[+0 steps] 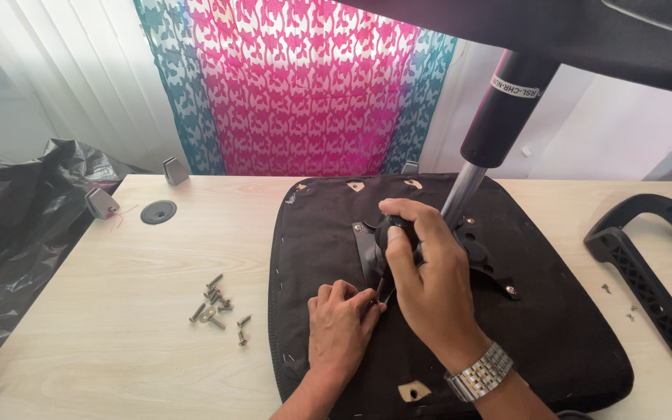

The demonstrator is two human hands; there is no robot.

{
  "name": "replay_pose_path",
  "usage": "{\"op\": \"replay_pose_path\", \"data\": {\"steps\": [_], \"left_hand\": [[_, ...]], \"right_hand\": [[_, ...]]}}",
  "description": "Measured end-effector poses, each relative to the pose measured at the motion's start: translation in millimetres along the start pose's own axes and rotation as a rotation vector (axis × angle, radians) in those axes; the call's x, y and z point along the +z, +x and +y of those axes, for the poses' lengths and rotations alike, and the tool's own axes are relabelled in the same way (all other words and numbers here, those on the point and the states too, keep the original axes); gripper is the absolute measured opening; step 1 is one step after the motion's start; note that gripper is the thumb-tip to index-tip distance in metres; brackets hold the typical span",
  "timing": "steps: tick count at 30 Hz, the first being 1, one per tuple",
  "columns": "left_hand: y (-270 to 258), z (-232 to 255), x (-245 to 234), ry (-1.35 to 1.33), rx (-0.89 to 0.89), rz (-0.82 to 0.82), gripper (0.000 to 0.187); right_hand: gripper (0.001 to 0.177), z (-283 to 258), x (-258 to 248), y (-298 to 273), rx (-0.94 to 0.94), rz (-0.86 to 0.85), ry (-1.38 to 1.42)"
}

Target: The person assembles an office chair by attaching the seat to the gas lift mechanism. Using a screwdriver, they tighten multiple screws into the underside of the seat base, securing it to the central column. The person works methodically, moving from one screw to the next.

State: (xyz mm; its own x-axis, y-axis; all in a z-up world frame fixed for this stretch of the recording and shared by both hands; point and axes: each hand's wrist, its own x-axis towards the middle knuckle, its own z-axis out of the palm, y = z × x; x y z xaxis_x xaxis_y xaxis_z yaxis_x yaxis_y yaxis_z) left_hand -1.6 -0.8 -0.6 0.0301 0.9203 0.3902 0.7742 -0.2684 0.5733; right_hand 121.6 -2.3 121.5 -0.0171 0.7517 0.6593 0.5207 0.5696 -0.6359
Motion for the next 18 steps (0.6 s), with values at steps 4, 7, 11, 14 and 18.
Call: {"op": "replay_pose_path", "data": {"steps": [4, 7, 11, 14, 18], "left_hand": [[-0.1, 0.0, -0.1, -0.016, -0.007, 0.002, 0.022], [0.0, 0.1, 0.5, -0.006, -0.01, -0.011, 0.021], [1.5, -0.3, 1.0, 0.021, -0.008, -0.035, 0.024], [0.7, 0.2, 0.7, 0.034, -0.012, -0.055, 0.023], [-0.7, -0.4, -0.4, 0.037, 0.039, -0.026, 0.022]], "right_hand": [[0.023, 1.5, -5.3, 3.4, -0.116, 0.014, -0.027], [0.024, 3.9, -5.0, 4.9, -0.126, 0.025, -0.151], [0.023, 5.3, -4.8, 3.6, -0.135, 0.0, -0.094], [0.027, 4.7, -6.0, 2.1, -0.183, -0.016, 0.013], [0.025, 3.0, -5.2, 3.0, -0.217, -0.01, -0.061]]}}
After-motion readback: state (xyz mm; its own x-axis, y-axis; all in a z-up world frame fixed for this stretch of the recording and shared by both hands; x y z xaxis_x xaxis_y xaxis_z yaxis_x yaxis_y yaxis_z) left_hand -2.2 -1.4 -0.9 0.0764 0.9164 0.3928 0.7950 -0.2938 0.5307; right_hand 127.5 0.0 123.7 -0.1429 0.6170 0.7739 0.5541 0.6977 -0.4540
